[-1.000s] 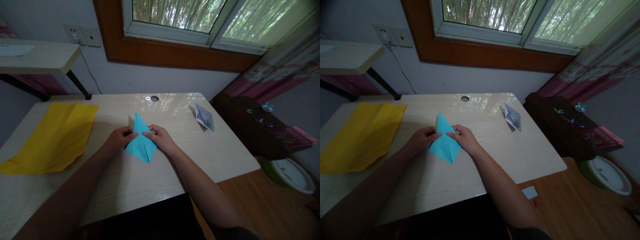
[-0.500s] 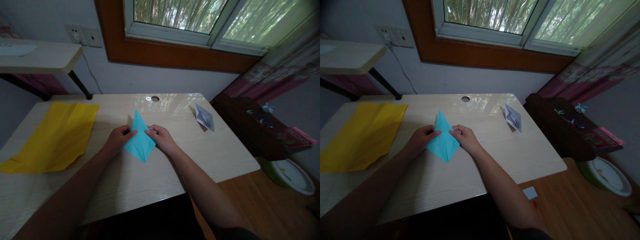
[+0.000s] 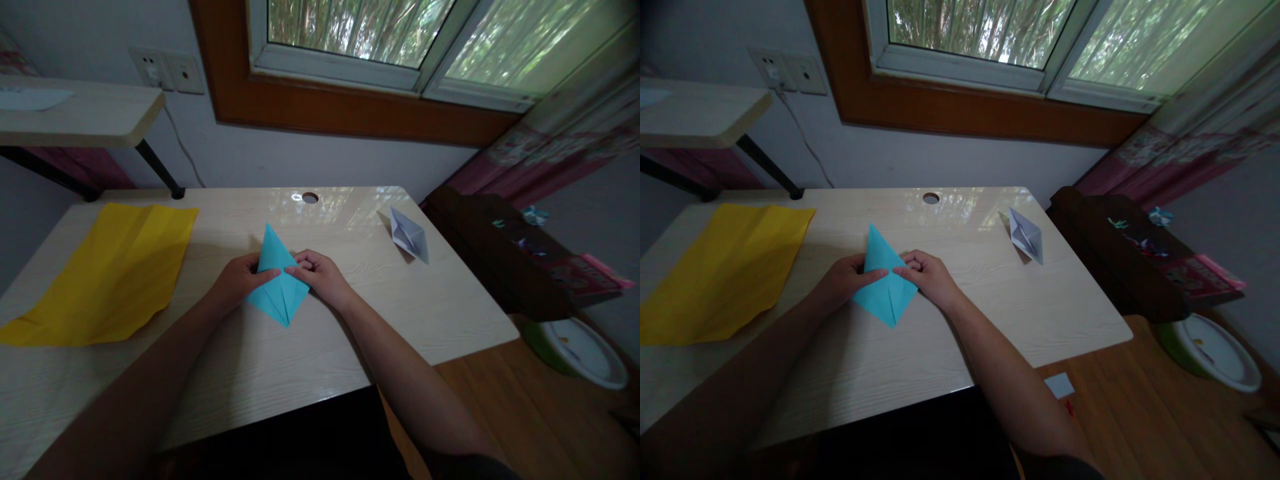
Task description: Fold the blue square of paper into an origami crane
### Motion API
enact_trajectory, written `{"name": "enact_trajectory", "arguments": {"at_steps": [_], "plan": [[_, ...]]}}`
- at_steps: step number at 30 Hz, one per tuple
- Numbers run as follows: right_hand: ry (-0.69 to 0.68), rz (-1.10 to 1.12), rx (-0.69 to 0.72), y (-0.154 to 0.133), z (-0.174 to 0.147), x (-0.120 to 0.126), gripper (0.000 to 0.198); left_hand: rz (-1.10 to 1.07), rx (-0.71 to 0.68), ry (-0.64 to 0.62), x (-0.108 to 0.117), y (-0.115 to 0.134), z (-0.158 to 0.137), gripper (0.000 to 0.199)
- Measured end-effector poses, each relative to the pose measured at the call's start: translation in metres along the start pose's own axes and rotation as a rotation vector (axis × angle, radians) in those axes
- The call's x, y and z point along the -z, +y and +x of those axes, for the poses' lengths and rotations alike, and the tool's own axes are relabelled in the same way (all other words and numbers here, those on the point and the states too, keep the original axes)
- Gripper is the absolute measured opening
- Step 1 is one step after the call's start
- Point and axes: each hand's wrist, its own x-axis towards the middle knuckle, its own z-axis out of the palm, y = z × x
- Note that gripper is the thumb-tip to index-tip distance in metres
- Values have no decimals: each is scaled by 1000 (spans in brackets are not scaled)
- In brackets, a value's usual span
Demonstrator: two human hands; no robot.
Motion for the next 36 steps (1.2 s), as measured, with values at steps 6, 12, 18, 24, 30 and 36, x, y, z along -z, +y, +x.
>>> {"name": "enact_trajectory", "arguments": {"at_steps": [6, 12, 18, 24, 30, 36], "plan": [[2, -140, 123, -1, 0, 1, 51, -60, 7, 135, -2, -2, 1, 42], [-20, -103, 98, 1, 0, -1, 76, 111, -72, 286, -2, -3, 1, 33], [-115, 137, 9, -4, -3, -7, 92, 302, -138, 450, -2, -1, -3, 32], [-141, 153, 6, -5, -4, -8, 107, 215, -114, 461, -2, 2, -3, 29], [-24, 73, 40, -5, -2, -6, 108, -5, -56, 468, 3, -3, 2, 36], [-21, 111, 50, -2, 0, -6, 105, -218, -79, 502, 4, -13, 9, 42]]}}
